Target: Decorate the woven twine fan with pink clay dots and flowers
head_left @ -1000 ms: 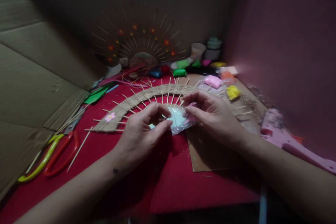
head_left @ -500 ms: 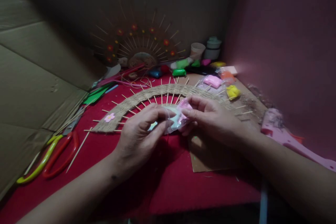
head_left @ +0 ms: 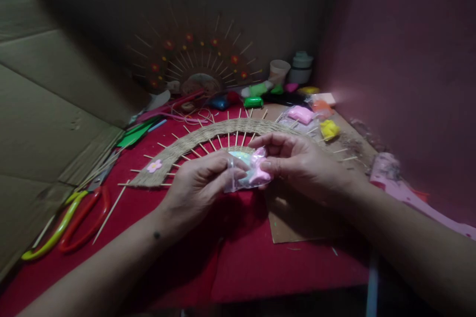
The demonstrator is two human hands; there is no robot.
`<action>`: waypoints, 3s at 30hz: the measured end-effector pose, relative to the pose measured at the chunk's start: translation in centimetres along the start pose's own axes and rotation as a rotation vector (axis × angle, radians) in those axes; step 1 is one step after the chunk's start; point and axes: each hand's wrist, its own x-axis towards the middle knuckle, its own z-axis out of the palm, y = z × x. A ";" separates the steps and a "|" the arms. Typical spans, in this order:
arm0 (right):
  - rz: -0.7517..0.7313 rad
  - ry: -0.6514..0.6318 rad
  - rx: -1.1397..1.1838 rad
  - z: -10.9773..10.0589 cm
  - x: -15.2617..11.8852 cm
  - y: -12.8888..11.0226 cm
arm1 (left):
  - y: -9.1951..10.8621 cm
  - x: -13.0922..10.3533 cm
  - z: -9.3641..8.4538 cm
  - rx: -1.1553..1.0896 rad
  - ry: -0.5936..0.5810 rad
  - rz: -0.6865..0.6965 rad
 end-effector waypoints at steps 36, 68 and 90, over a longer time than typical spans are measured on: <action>0.106 -0.048 0.012 -0.2 0.3 0.5 | -1.3 -0.7 0.2 0.199 -0.035 0.159; 0.082 -0.109 -0.022 -0.4 0.5 1.5 | -1.9 -0.8 1.6 0.246 0.109 0.199; 0.064 -0.086 -0.126 0.2 0.2 0.9 | -2.1 -1.0 1.9 0.173 0.162 0.169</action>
